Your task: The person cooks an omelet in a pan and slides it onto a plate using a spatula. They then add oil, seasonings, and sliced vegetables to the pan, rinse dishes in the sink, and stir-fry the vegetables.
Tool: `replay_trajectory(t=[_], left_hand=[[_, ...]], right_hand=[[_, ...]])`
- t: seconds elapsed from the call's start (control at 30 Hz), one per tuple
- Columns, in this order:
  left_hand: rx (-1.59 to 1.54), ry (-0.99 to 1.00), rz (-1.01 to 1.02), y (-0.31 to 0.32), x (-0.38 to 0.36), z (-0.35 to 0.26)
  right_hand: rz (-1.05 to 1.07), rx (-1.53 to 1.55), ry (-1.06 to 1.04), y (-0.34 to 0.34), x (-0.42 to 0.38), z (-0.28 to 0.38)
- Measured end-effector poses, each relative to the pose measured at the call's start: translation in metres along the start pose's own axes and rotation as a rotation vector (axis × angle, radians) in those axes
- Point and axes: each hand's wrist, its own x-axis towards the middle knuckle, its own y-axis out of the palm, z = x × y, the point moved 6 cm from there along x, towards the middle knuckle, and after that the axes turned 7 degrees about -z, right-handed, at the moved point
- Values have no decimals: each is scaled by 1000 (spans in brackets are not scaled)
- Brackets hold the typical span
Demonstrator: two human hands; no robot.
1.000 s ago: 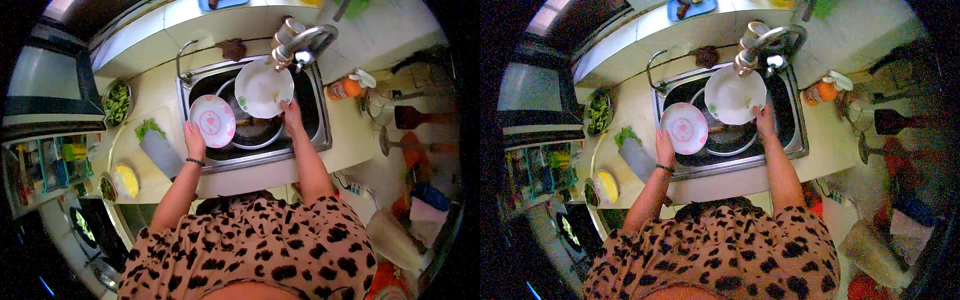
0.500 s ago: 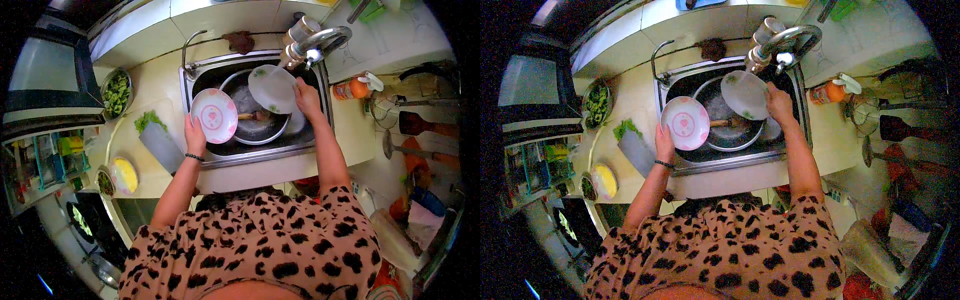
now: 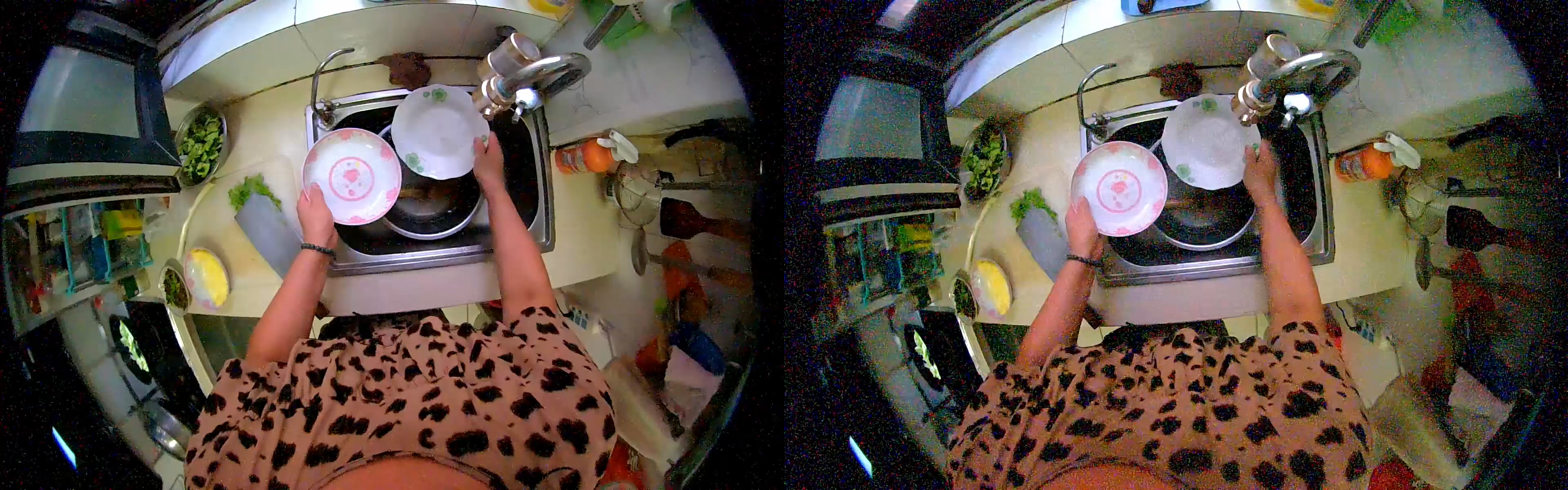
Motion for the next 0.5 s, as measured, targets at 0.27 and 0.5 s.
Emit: replay_trajectory(t=[0.27, 0.5], left_hand=[[-40, -141, 219, 50, 10, 11], [132, -83, 319, 86, 2, 5]], right_hand=[[281, 300, 276, 31, -43, 9], [367, 519, 429, 36, -92, 16]])
